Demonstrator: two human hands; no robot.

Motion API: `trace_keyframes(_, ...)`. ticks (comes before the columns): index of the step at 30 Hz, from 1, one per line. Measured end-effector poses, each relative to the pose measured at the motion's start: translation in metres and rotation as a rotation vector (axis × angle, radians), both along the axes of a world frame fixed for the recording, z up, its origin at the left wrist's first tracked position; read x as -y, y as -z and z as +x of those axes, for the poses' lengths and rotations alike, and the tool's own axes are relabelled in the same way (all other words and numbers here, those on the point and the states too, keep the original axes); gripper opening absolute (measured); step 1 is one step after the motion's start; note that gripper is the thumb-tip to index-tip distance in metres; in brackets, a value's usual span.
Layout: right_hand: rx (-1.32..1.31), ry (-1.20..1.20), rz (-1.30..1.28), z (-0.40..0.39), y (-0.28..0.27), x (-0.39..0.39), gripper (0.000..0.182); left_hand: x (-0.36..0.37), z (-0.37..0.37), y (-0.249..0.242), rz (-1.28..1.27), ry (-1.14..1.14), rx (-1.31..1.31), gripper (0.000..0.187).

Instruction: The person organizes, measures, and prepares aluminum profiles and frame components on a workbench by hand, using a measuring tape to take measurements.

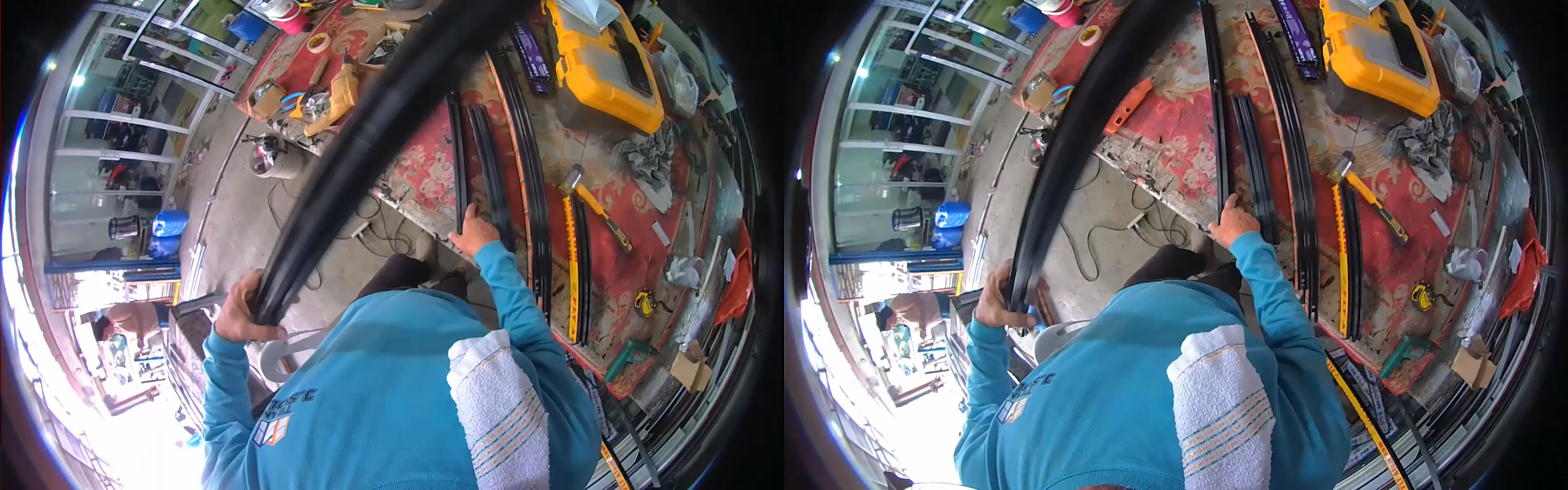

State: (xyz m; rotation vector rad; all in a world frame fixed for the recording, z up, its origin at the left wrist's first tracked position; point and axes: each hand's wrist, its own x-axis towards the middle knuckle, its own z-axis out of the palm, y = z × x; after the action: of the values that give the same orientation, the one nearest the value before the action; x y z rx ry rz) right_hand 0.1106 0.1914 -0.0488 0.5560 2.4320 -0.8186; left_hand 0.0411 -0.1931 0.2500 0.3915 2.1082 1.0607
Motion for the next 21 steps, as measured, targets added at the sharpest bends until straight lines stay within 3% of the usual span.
trace_keyframes(1,-0.032,-0.055,0.021,0.003,-0.011,-0.001,0.09,0.001,-0.004,-0.006,-0.053,0.162,-0.088,0.077)
trace_keyframes(2,-0.223,-0.122,-0.011,0.009,-0.012,-0.004,0.086,-0.004,-0.009,-0.018,-0.083,0.254,-0.076,0.078)
trace_keyframes(3,-0.728,-0.301,0.128,0.021,0.065,-0.004,0.082,-0.012,-0.014,-0.025,-0.077,0.271,-0.07,0.078)
trace_keyframes(5,-0.372,0.116,-1.176,0.037,-0.051,-0.014,0.064,-0.031,-0.027,-0.029,-0.064,0.511,0.043,0.073)
trace_keyframes(8,-0.341,0.135,-1.668,0.081,-0.141,-0.007,0.096,-0.053,-0.048,-0.013,-0.046,0.771,0.108,0.071)
trace_keyframes(9,-0.359,0.163,-1.646,0.1,-0.153,0.006,0.096,-0.059,-0.055,-0.007,-0.07,0.869,0.159,0.071)
trace_keyframes(11,-0.888,0.019,-1.849,0.134,-0.165,0.037,0.105,-0.063,-0.065,0.009,-0.12,0.993,0.203,0.075)
trace_keyframes(15,-1.181,-0.016,-1.778,0.168,-0.129,0.077,0.101,-0.073,-0.087,0.031,-0.018,1.134,0.44,0.085)
trace_keyframes(16,-1.239,0.057,-1.75,0.182,-0.127,0.09,0.093,-0.082,-0.094,0.026,-0.088,1.141,0.629,0.091)
trace_keyframes(18,-1.309,0.149,-1.706,0.212,-0.12,0.121,0.084,-0.099,-0.116,0.023,-0.162,1.126,0.885,0.098)
trace_keyframes(19,-1.395,0.332,-1.693,0.228,-0.114,0.139,0.079,-0.106,-0.134,0.024,-0.164,1.11,0.95,0.099)
trace_keyframes(20,-1.477,0.516,-1.671,0.243,-0.108,0.158,0.074,-0.114,-0.151,0.022,-0.112,0.948,1.223,0.092)
trace_keyframes(21,-1.492,0.527,-1.657,0.257,-0.099,0.176,0.074,-0.123,-0.163,0.02,-0.06,0.762,1.481,0.086)
